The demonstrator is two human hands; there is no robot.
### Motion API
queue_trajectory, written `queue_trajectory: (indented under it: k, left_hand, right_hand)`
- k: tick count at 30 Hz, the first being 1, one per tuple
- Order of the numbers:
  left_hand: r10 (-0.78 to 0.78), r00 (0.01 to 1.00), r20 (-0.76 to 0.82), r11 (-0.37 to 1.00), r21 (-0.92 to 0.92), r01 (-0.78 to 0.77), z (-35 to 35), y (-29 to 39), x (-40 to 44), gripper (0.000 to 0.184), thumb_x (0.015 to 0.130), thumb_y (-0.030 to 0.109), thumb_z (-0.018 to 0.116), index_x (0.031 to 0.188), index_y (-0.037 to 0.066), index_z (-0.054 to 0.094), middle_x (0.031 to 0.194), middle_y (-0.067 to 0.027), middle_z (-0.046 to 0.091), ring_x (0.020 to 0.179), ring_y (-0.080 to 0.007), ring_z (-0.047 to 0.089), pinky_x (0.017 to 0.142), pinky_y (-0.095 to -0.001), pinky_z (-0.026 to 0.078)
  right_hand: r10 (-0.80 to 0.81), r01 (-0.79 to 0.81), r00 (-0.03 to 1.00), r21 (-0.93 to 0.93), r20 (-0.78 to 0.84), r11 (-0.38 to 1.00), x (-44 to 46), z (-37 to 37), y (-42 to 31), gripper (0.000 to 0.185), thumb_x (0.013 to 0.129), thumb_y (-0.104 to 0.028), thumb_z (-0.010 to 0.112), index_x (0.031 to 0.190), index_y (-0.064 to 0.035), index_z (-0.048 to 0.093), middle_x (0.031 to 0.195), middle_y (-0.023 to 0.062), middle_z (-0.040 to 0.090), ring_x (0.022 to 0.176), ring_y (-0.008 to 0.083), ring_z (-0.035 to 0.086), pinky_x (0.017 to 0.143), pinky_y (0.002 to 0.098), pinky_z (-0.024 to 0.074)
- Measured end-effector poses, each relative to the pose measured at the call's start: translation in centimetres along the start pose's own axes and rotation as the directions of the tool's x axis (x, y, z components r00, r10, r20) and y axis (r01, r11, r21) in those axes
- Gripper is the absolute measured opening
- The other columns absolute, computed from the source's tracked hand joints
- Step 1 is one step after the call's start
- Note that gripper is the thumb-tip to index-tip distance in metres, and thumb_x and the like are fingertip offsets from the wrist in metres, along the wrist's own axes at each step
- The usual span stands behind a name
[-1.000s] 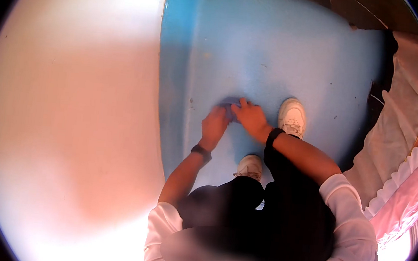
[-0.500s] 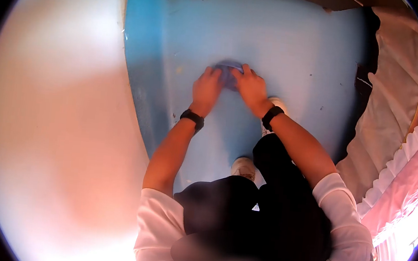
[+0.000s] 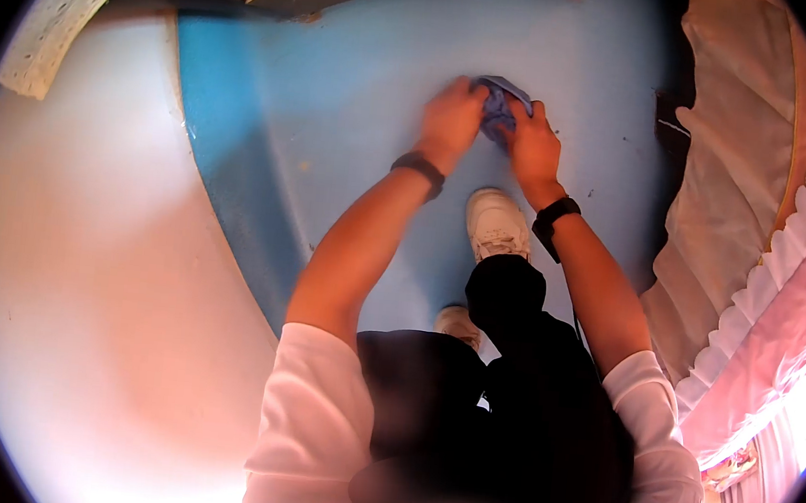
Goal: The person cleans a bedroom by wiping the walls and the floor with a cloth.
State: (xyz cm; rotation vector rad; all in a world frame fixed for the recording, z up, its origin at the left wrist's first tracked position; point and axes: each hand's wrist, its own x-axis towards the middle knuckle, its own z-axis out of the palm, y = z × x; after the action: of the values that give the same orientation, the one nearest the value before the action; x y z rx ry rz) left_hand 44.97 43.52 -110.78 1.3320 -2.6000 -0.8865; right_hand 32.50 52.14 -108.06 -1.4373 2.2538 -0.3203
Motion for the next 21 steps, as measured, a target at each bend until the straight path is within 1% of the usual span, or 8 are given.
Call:
queue_trajectory:
  k: [4,7,10,11,13,17,20,21]
  left_hand:
    - [0.096,0.995,-0.002,0.995,0.017,-0.096,2.7,3.5,2.0,0.016,0.082,0.010,0.059,0.097,0.011,0.064,0.100,-0.0133,0.058,0.089,-0.0320,0.064,0.071,-0.0427,0.055]
    - [0.110,0.989,0.100,0.994,-0.004,-0.110,3.0,5.9,2.0,0.016,0.084,0.013,0.058,0.100,0.009,0.061,0.097,-0.0149,0.060,0.090,-0.0350,0.062,0.073,-0.0434,0.052]
    - [-0.007,0.977,0.215,0.973,-0.224,0.056,2.2,7.6,1.0,0.015,0.083,0.012,0.058,0.098,0.009,0.062,0.095,-0.0141,0.059,0.089,-0.0347,0.062,0.074,-0.0428,0.052]
    - [0.182,0.973,0.141,0.983,-0.061,-0.175,4.5,6.3,0.2,0.014,0.084,0.013,0.059,0.097,0.010,0.063,0.094,-0.0125,0.059,0.089,-0.0338,0.062,0.074,-0.0425,0.052]
    - [0.186,0.973,0.137,0.982,-0.049,-0.181,4.3,5.6,-1.2,0.016,0.084,0.013,0.060,0.099,0.011,0.064,0.096,-0.0114,0.058,0.090,-0.0330,0.062,0.075,-0.0428,0.052]
    - [0.152,0.988,0.036,0.988,-0.009,-0.152,2.8,1.9,-3.5,0.018,0.077,0.009,0.062,0.094,0.015,0.065,0.097,-0.0117,0.056,0.085,-0.0310,0.064,0.069,-0.0410,0.055]
    - [0.036,0.999,-0.031,0.999,-0.035,-0.037,0.1,-1.3,-5.8,0.016,0.078,0.010,0.061,0.094,0.014,0.065,0.097,-0.0123,0.056,0.084,-0.0325,0.064,0.069,-0.0428,0.054]
    - [-0.033,0.999,0.018,0.999,-0.023,0.033,-0.6,-2.4,-6.5,0.016,0.080,0.013,0.062,0.096,0.014,0.064,0.097,-0.0125,0.057,0.084,-0.0341,0.064,0.069,-0.0446,0.054]
  right_hand:
    - [0.102,-0.103,0.993,-0.028,-0.058,0.994,-0.8,-1.1,3.5,0.036,0.085,-0.018,0.065,0.119,-0.0173,0.054,0.108,0.0127,0.053,0.091,0.0341,0.063,0.070,0.0445,0.0545]
    - [0.175,-0.178,0.982,-0.029,-0.071,0.984,-2.1,-1.2,5.7,0.040,0.084,-0.022,0.068,0.120,-0.0150,0.052,0.107,0.0146,0.054,0.085,0.0376,0.063,0.068,0.0461,0.0541]
    - [0.177,-0.176,0.981,0.011,-0.079,0.984,-4.4,-1.0,6.9,0.043,0.082,-0.025,0.071,0.120,-0.0137,0.052,0.106,0.0162,0.055,0.082,0.0399,0.063,0.067,0.0472,0.0536]
    - [0.178,-0.177,0.982,0.023,-0.068,0.984,-5.3,-0.7,7.0,0.044,0.081,-0.025,0.071,0.120,-0.0135,0.052,0.106,0.0166,0.056,0.082,0.0405,0.063,0.067,0.0474,0.0535]
    - [0.168,-0.166,0.985,0.048,-0.048,0.985,-6.2,-0.4,6.4,0.047,0.080,-0.026,0.072,0.119,-0.0132,0.051,0.105,0.0174,0.056,0.081,0.0416,0.063,0.067,0.0478,0.0532]
    - [0.043,-0.044,0.999,0.086,0.014,0.995,-5.6,1.0,3.3,0.043,0.080,-0.023,0.072,0.116,-0.0125,0.051,0.105,0.0173,0.056,0.081,0.0407,0.063,0.067,0.0465,0.0532]
    - [-0.124,0.118,0.990,0.097,0.063,0.988,-4.1,1.8,0.0,0.041,0.079,-0.019,0.073,0.113,-0.0121,0.051,0.103,0.0165,0.056,0.081,0.0387,0.063,0.068,0.0452,0.0532]
    - [-0.169,0.160,0.979,0.090,0.111,0.983,-3.5,2.2,-1.2,0.041,0.078,-0.018,0.073,0.112,-0.0122,0.051,0.102,0.0161,0.056,0.081,0.0380,0.063,0.068,0.0447,0.0532]
